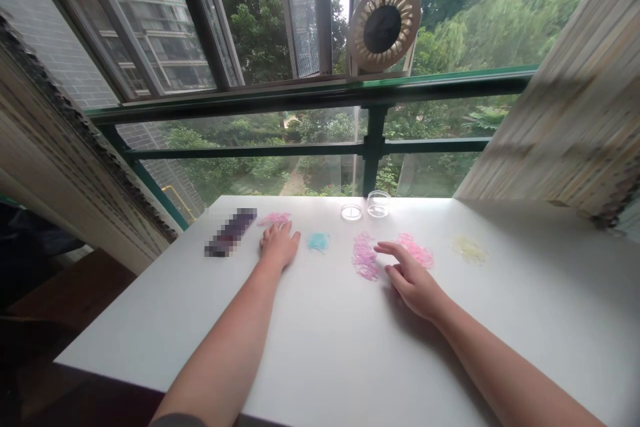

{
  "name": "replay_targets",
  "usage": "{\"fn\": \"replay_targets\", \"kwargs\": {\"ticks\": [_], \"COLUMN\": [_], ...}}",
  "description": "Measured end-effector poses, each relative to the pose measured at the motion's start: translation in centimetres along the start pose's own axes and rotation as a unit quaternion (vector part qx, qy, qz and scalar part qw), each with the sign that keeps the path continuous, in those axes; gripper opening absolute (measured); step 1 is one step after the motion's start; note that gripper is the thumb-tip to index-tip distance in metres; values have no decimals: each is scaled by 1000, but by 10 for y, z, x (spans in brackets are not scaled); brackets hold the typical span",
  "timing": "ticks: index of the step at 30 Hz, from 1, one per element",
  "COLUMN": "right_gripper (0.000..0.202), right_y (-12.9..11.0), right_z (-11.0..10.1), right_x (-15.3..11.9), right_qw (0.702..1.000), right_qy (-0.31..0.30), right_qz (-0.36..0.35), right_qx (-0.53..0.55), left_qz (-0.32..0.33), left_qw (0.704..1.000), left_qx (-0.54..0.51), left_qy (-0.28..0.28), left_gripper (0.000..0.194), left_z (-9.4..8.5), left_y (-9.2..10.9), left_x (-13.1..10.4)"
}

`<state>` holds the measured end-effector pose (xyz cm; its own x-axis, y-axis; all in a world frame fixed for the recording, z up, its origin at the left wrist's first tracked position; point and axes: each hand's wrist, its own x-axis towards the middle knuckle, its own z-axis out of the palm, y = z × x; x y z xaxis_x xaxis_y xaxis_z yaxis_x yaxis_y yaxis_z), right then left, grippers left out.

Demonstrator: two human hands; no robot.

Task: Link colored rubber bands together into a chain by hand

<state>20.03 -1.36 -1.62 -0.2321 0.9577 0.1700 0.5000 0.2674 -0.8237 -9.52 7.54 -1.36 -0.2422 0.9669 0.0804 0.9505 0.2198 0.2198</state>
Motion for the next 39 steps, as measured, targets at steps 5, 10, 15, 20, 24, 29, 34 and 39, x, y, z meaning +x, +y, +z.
{"fn": "replay_targets", "kwargs": {"ticks": [5, 10, 15, 20, 24, 29, 34, 39], "right_gripper": [38, 37, 37, 37, 38, 38, 38, 38], "right_y": [0, 1, 3, 1, -1, -1, 0, -1], "right_z": [0, -1, -1, -1, -1, -2, -2, -2], "right_x": [0, 0, 0, 0, 0, 1, 0, 1], "right_qw": [1000, 1000, 999, 999, 1000, 999, 999, 999], "right_qy": [6, 8, 7, 9, 11, 11, 10, 13], "right_qz": [1, 8, 3, -1, 0, 4, 3, -3], "right_qx": [11, 21, 31, 30, 27, 32, 37, 35], "left_qz": [-11, -9, -5, 3, 0, -5, 18, 54], "left_qw": [1000, 1000, 1000, 999, 999, 998, 995, 983], "left_qx": [-1, -5, -15, -23, -27, -35, -66, -132], "left_qy": [14, 16, 19, 27, 31, 44, 72, 119], "left_gripper": [56, 54, 53, 53, 54, 50, 45, 36], "left_z": [2, 0, -2, -2, 0, 1, -3, -14], "left_y": [1, -3, -10, -11, -9, -8, -12, -13], "left_x": [7, 7, 5, 5, 9, 12, 9, 4]}}
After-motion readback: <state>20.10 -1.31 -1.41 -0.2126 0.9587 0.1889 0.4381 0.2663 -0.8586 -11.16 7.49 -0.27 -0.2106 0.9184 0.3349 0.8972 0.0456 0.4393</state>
